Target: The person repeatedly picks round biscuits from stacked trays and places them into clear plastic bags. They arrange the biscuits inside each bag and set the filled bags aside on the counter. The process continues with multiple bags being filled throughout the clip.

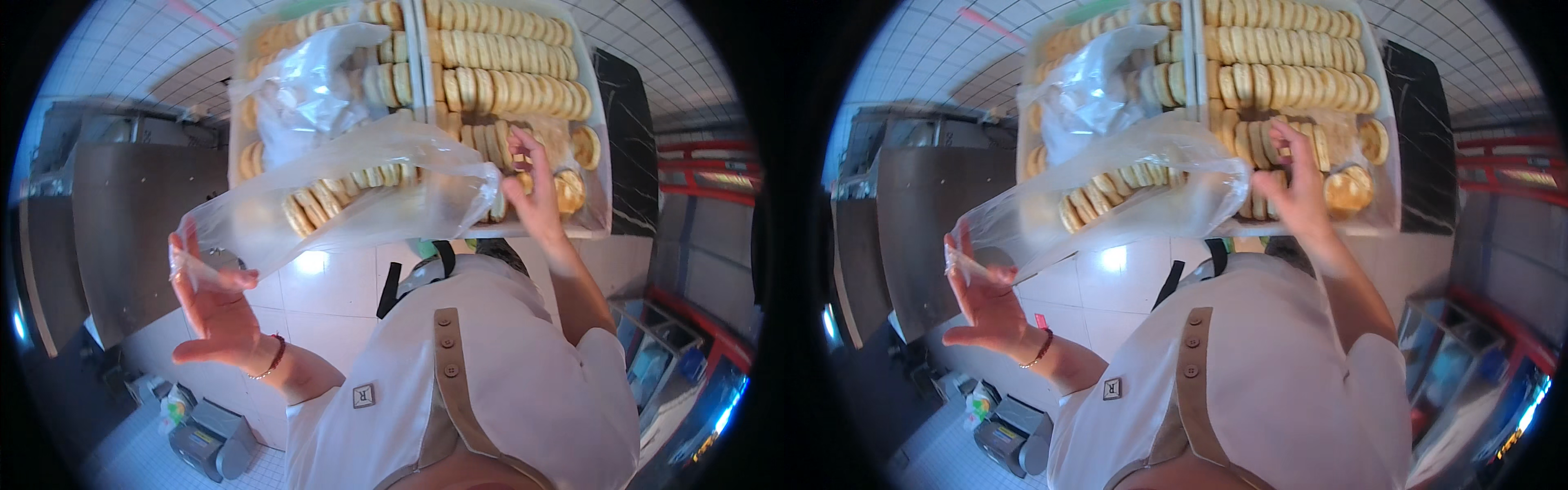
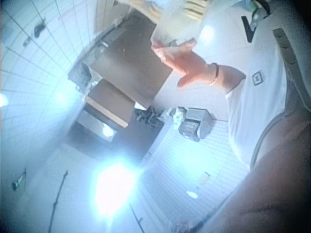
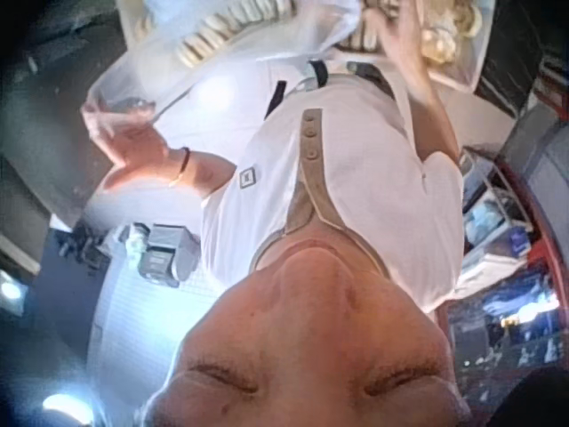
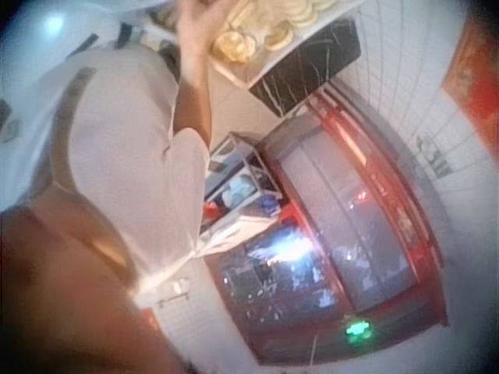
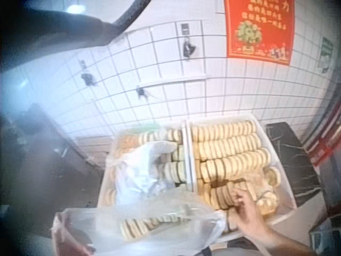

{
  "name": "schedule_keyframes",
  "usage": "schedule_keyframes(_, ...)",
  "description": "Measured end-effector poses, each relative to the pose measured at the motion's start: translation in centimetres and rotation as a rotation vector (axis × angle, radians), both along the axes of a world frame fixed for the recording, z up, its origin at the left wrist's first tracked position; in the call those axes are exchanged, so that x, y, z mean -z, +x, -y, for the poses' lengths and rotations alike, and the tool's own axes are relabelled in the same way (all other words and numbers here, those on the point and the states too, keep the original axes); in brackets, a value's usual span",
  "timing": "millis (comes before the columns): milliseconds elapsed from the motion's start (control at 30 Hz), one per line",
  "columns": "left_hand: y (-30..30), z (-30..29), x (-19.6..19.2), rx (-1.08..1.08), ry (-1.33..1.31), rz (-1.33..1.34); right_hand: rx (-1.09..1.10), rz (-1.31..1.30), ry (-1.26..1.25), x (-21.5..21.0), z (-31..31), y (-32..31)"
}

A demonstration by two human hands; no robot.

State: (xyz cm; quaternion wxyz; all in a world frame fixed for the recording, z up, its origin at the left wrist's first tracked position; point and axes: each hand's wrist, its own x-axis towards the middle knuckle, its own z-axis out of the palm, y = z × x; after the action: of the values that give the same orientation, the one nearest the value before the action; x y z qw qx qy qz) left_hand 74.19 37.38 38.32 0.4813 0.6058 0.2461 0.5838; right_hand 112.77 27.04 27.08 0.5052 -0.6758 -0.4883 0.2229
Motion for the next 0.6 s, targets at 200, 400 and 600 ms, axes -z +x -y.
schedule_keyframes(200,1.3,1.4,-3.0,-0.160,-0.167,-0.268,-0.143,0.128,-0.619,-8.6,-4.9,-2.1)
schedule_keyframes(400,1.6,-4.4,-6.4,-0.225,-0.193,-0.265,-0.540,-0.283,0.066,-16.2,-10.0,-1.0)
schedule_keyframes(600,5.0,-4.5,-12.8,0.196,0.218,-0.176,-0.608,-0.362,0.458,-23.2,-3.3,7.0)
